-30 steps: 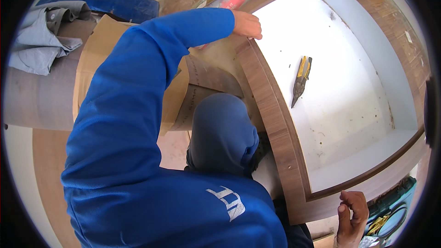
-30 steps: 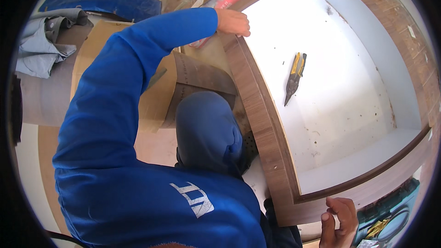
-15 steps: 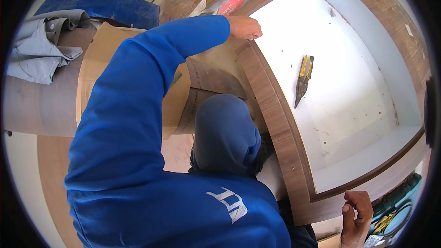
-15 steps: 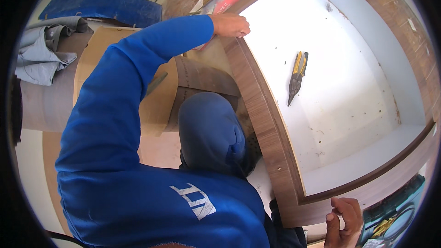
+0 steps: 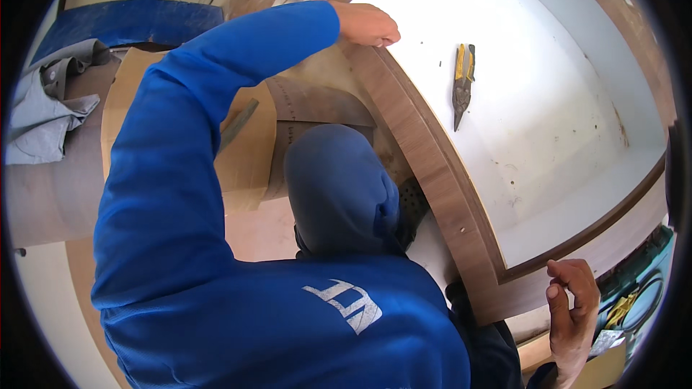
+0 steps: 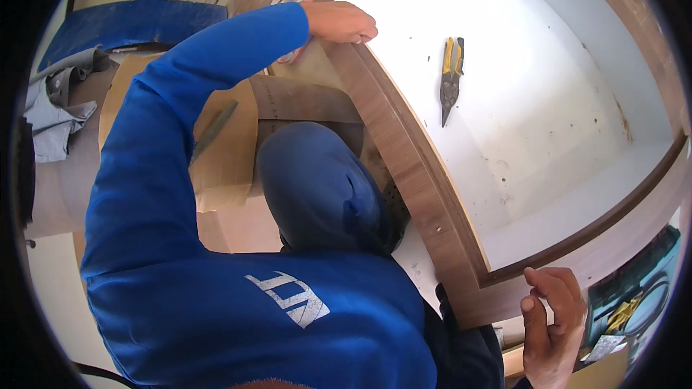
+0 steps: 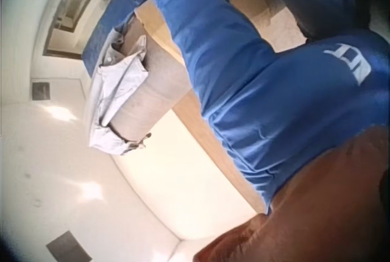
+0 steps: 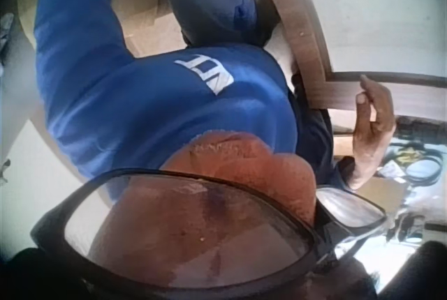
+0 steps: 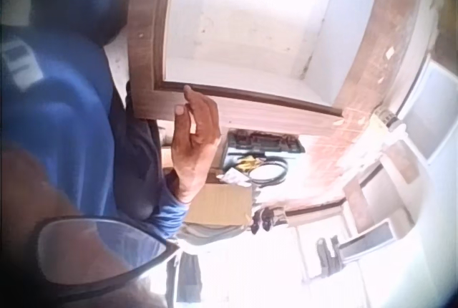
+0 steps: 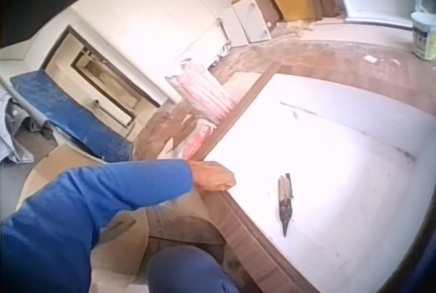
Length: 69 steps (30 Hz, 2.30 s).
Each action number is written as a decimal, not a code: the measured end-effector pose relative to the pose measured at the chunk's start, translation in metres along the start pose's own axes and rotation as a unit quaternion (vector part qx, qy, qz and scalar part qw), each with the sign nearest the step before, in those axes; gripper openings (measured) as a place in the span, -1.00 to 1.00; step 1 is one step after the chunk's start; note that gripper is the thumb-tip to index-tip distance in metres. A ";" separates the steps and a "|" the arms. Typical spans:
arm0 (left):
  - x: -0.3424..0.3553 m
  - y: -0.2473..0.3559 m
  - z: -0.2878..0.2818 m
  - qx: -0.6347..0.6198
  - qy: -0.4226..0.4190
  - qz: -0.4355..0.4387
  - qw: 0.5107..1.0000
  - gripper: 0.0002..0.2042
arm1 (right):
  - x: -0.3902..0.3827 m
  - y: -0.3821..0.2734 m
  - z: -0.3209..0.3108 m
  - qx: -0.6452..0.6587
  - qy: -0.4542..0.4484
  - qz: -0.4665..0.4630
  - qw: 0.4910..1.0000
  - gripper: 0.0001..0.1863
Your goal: The person is applying and trimming a wood veneer edge strip to a wooden cabinet frame.
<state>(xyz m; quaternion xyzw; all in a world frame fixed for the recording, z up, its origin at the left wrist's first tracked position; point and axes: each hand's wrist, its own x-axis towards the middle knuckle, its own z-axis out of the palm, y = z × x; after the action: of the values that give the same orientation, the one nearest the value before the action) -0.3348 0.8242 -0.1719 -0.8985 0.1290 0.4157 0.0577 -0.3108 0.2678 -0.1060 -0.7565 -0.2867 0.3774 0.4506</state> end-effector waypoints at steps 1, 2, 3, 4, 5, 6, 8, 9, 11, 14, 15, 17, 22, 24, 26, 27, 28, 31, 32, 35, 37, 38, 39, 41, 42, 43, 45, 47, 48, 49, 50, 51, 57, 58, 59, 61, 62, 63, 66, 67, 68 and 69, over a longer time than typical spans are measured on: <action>-0.004 -0.004 0.009 -0.045 0.074 0.035 0.996 -0.92 | 0.001 0.001 0.001 0.002 -0.001 0.004 1.000 -0.81; -0.005 -0.009 0.015 -0.047 0.071 0.039 0.996 -0.92 | 0.003 0.002 0.001 0.002 0.005 0.004 1.000 -0.80; -0.008 -0.009 0.019 0.018 0.065 0.023 0.997 -0.92 | 0.005 0.004 0.003 0.003 0.010 0.002 1.000 -0.79; -0.008 -0.008 0.022 0.083 0.060 0.007 0.995 -0.93 | 0.005 0.006 0.004 0.004 0.008 0.006 1.000 -0.79; 0.000 0.013 0.010 0.148 0.013 0.005 0.989 -0.89 | -0.003 0.003 0.002 -0.004 0.019 0.021 1.000 -0.79; 0.001 0.025 0.007 0.145 0.015 0.015 0.989 -0.89 | -0.006 0.003 0.002 -0.007 0.026 0.026 0.999 -0.79; -0.004 0.048 0.005 -0.028 0.129 0.045 0.990 -0.84 | -0.003 0.005 0.003 -0.003 0.017 0.017 1.000 -0.82; 0.001 0.069 0.007 -0.142 0.162 0.073 0.974 -0.80 | -0.004 0.003 0.002 -0.005 0.012 0.011 1.000 -0.83; 0.006 0.099 0.005 -0.210 0.092 0.128 0.965 -0.80 | -0.001 0.000 0.004 -0.002 -0.002 0.000 1.000 -0.82; 0.008 0.122 0.005 -0.242 0.000 0.139 0.960 -0.80 | -0.002 0.007 0.008 0.012 0.009 -0.007 1.000 -0.81; 0.006 0.118 0.009 -0.219 0.033 0.151 0.963 -0.79 | -0.002 0.006 0.007 0.008 0.013 -0.001 1.000 -0.81; 0.006 0.124 0.013 -0.203 0.069 0.178 0.960 -0.79 | -0.012 0.011 0.005 -0.004 0.023 -0.007 1.000 -0.82; 0.015 0.125 0.002 -0.136 0.030 0.167 0.976 -0.74 | -0.014 0.008 0.005 -0.012 0.025 -0.022 0.999 -0.82; 0.019 0.151 -0.006 -0.212 0.046 0.188 0.958 -0.72 | -0.011 0.014 0.009 -0.009 0.019 -0.026 0.999 -0.83; 0.026 0.175 -0.007 -0.289 0.071 0.216 0.930 -0.71 | -0.013 0.011 0.009 -0.016 0.017 -0.029 0.999 -0.83; 0.029 0.184 -0.006 -0.268 0.033 0.240 0.932 -0.69 | -0.016 0.009 0.008 -0.021 0.026 -0.030 0.999 -0.82; 0.030 0.186 -0.002 -0.245 -0.005 0.258 0.935 -0.68 | -0.015 0.008 0.009 -0.022 0.025 -0.031 0.999 -0.82; 0.024 0.180 0.005 -0.270 -0.014 0.240 0.932 -0.65 | -0.015 0.006 0.008 -0.024 0.019 -0.010 0.999 -0.82; 0.023 0.179 0.006 -0.266 -0.006 0.242 0.933 -0.65 | -0.015 0.006 0.007 -0.031 0.018 -0.014 0.999 -0.82; 0.027 0.181 -0.002 -0.322 -0.055 0.228 0.917 -0.65 | -0.015 0.007 0.005 -0.047 0.013 -0.018 0.999 -0.82; 0.034 0.190 -0.007 -0.358 -0.070 0.196 0.910 -0.66 | -0.014 0.007 0.003 -0.058 0.007 -0.014 0.998 -0.82; 0.039 0.196 -0.009 -0.392 -0.088 0.170 0.900 -0.66 | -0.016 0.004 0.000 -0.057 0.009 0.000 0.998 -0.81; 0.044 0.198 -0.011 -0.395 -0.088 0.182 0.896 -0.66 | -0.019 0.002 -0.003 -0.056 0.011 0.016 0.998 -0.79; 0.053 0.194 -0.009 -0.339 -0.102 0.223 0.908 -0.70 | -0.020 -0.003 -0.007 -0.089 0.028 0.014 0.995 -0.77; 0.056 0.193 -0.001 -0.344 -0.104 0.239 0.902 -0.70 | -0.026 -0.012 -0.012 -0.124 0.048 0.016 0.991 -0.75; 0.058 0.190 0.009 -0.386 -0.070 0.244 0.887 -0.73 | -0.045 -0.020 -0.021 -0.146 0.077 0.036 0.986 -0.73; 0.058 0.188 0.017 -0.426 -0.039 0.257 0.866 -0.76 | -0.084 -0.042 -0.039 -0.192 0.126 0.099 0.968 -0.72; 0.059 0.181 0.026 -0.434 -0.026 0.286 0.854 -0.76 | -0.116 -0.063 -0.030 -0.208 0.175 0.123 0.954 -0.72; 0.060 0.178 0.032 -0.438 -0.013 0.314 0.842 -0.76 | -0.131 -0.068 -0.021 -0.199 0.206 0.135 0.949 -0.68; 0.057 0.176 0.030 -0.421 -0.010 0.315 0.851 -0.75 | -0.140 -0.072 -0.015 -0.185 0.238 0.145 0.942 -0.56; 0.056 0.174 0.031 -0.421 -0.015 0.319 0.849 -0.75 | -0.127 -0.079 -0.005 -0.113 0.227 0.090 0.963 -0.78; 0.054 0.172 0.032 -0.424 -0.020 0.308 0.852 -0.74 | -0.127 -0.079 0.010 -0.103 0.224 0.130 0.960 -0.70; 0.055 0.163 0.014 -0.380 -0.049 0.263 0.885 -0.71 | -0.104 -0.072 0.034 -0.172 0.140 0.224 0.949 -0.74; 0.053 0.158 0.015 -0.415 -0.077 0.230 0.877 -0.70 | -0.105 -0.072 0.031 -0.236 0.143 0.243 0.930 -0.75; 0.048 0.142 0.012 -0.426 -0.095 0.192 0.879 -0.70 | -0.105 -0.067 0.031 -0.272 0.166 0.222 0.921 -0.73; 0.045 0.107 0.003 -0.343 -0.109 0.155 0.920 -0.71 | -0.104 -0.066 0.028 -0.258 0.157 0.212 0.929 -0.73; 0.041 0.096 -0.003 -0.267 -0.124 0.135 0.946 -0.71 | -0.104 -0.068 0.025 -0.257 0.144 0.218 0.930 -0.73; 0.037 0.090 -0.006 -0.276 -0.119 0.130 0.945 -0.71 | -0.103 -0.067 0.023 -0.253 0.122 0.198 0.939 -0.73; 0.041 0.086 0.003 -0.264 -0.122 0.132 0.948 -0.73 | -0.096 -0.069 0.024 -0.244 0.110 0.180 0.947 -0.72; 0.039 0.089 -0.001 -0.262 -0.130 0.117 0.949 -0.74 | -0.096 -0.069 0.023 -0.232 0.109 0.185 0.949 -0.72; 0.037 0.092 -0.002 -0.260 -0.131 0.111 0.950 -0.74 | -0.095 -0.068 0.022 -0.229 0.109 0.179 0.951 -0.72; 0.035 0.095 -0.003 -0.262 -0.137 0.101 0.950 -0.75 | -0.093 -0.068 0.022 -0.226 0.105 0.175 0.953 -0.72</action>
<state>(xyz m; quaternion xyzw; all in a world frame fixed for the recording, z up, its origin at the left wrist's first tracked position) -0.3368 0.7261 -0.1964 -0.7988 0.0967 0.5574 -0.2049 -0.3867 0.2349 -0.0227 -0.9121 -0.1789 0.2940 0.2227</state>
